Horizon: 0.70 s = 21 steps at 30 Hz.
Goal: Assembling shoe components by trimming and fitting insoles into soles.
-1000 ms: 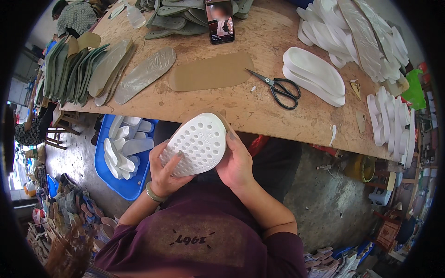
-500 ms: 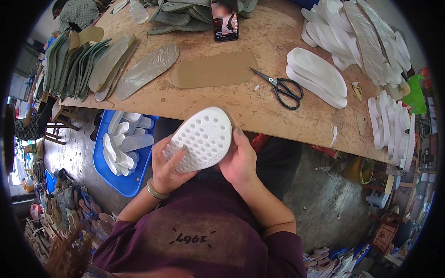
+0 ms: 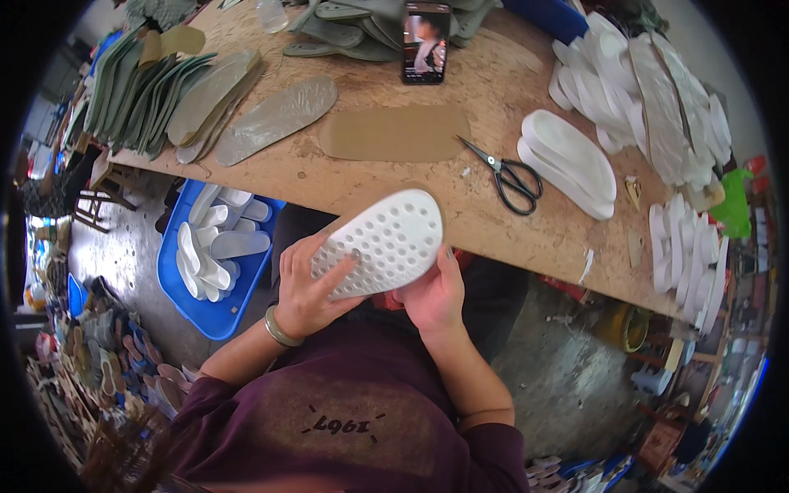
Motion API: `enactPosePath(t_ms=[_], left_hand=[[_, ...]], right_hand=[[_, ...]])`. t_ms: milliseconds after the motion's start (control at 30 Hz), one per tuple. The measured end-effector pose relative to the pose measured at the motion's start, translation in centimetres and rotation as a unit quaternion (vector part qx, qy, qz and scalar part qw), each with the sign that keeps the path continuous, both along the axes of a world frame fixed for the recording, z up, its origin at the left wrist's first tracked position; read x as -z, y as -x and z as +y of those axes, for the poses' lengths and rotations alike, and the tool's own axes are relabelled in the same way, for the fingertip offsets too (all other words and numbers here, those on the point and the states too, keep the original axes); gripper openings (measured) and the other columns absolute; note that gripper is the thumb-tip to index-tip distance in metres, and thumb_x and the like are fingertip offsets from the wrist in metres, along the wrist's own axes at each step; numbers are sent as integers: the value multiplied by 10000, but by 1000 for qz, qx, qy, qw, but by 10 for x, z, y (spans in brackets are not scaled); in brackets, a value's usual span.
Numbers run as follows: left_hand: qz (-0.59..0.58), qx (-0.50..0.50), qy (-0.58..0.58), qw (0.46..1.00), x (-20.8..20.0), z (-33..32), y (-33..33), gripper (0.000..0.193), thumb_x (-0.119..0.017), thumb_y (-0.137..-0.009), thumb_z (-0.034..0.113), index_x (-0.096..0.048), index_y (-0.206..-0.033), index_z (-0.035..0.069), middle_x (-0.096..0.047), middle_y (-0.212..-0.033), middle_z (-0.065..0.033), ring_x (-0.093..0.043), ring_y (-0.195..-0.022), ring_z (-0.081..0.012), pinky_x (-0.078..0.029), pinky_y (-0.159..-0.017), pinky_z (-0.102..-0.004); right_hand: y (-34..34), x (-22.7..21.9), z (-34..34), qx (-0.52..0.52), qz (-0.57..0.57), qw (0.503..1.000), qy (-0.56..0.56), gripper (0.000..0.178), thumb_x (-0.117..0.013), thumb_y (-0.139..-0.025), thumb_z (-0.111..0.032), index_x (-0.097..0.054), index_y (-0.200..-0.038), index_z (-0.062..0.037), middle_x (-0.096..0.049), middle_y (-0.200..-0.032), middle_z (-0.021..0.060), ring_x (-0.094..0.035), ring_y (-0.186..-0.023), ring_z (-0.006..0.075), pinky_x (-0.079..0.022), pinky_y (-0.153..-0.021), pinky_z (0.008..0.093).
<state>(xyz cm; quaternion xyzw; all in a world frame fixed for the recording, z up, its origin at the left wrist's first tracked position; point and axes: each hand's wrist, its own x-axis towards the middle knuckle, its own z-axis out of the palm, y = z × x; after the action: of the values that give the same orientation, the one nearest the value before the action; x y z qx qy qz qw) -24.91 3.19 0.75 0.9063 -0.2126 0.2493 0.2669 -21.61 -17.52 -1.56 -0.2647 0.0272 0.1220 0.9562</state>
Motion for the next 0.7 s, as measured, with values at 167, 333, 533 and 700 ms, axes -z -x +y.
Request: enactPosePath(t_ms=[167, 333, 533, 700], left_hand=[[-55, 21, -10, 998, -1, -4, 1, 664, -868, -629, 329, -637, -1247, 253, -474, -1303, -126, -517, -1174, -332, -411, -961, -445], [-44, 47, 27, 998, -1, -8, -1, 695, -866, -612, 310, -623, -1261, 257, -478, -1298, -126, -519, -1171, -327, -416, -955, -444], [-26, 49, 42, 998, 0, -12, 0, 719, -863, -596, 283, -613, -1270, 259, -478, -1304, -128, -522, -1171, -327, -419, -953, -445], [-30, 48, 40, 998, -2, -14, 0, 682, -850, -615, 281, -622, -1257, 256, -484, -1297, -127, -528, -1161, -326, -421, -951, -440]], right_hand=[[10, 8, -9, -8, -46, 998, 35, 858, -550, -883, -689, -395, -1488, -100, -485, -1469, 71, -483, -1327, 290, -384, -1102, 479], [11, 11, -12, 1, -82, 995, 60, 956, -540, -827, -776, -375, -1498, -116, -472, -1475, 67, -487, -1323, 277, -397, -1101, 469], [10, 11, -11, 41, 14, 999, 12, 869, -427, -889, -769, -377, -1506, -159, -464, -1486, 45, -480, -1332, 284, -393, -1108, 479], [10, 20, -12, 25, -24, 994, -103, 817, -371, -921, -753, -385, -1504, -182, -458, -1495, 41, -467, -1344, 291, -381, -1116, 490]])
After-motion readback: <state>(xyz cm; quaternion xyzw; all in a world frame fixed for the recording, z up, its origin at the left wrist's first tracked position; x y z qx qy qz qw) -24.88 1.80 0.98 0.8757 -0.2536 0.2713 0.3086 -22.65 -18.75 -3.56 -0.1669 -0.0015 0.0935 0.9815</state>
